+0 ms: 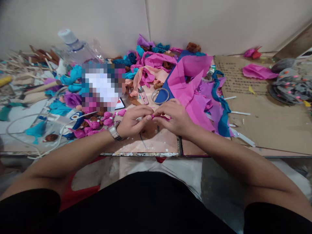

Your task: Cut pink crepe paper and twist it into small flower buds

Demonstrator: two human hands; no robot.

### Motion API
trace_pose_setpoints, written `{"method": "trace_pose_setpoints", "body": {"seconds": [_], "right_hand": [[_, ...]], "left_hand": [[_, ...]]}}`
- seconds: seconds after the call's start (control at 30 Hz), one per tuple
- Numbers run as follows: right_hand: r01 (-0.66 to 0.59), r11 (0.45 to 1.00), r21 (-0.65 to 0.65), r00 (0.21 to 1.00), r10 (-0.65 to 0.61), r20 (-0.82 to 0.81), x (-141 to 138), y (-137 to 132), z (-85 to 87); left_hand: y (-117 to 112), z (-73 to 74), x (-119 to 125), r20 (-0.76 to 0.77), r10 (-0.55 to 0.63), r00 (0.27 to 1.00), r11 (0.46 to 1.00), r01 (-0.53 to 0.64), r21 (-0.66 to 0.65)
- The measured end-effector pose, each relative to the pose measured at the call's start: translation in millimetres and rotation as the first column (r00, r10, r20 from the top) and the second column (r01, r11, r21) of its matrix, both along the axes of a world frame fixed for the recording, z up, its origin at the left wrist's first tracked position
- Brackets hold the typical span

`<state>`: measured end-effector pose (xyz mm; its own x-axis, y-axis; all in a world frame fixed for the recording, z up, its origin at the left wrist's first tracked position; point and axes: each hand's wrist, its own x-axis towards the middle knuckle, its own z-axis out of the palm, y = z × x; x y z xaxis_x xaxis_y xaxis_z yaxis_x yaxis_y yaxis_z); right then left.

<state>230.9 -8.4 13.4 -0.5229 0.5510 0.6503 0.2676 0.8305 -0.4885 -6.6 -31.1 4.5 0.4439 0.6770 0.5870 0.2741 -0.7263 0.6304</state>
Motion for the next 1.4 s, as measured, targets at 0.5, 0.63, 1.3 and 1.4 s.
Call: {"method": "trace_pose_setpoints", "body": {"seconds": [0.5,0.63,1.3,1.4], "right_hand": [[-0.042,0.989,0.138,0.996,0.052,-0.069,-1.3,4.6,-6.0],[-0.049,0.995,0.092,0.993,0.058,-0.101,-2.1,1.0,1.0],[0.0,0.999,0.034,1.0,0.0,-0.009,-0.6,-1.7,5.8],[-0.017,0.998,0.059,1.0,0.018,-0.01,-0.6,-0.9,3.3]], "left_hand": [[4.5,-4.0,1.0,0.053,-0.01,0.999,0.998,0.013,-0.056],[4.5,-1.6,2.1,0.109,-0.039,0.993,0.983,0.058,-0.173],[0.5,1.7,3.7,0.194,-0.041,0.98,0.956,0.095,-0.278],[-0.5,1.2,4.6,0.18,-0.031,0.983,0.949,0.085,-0.303]]}}
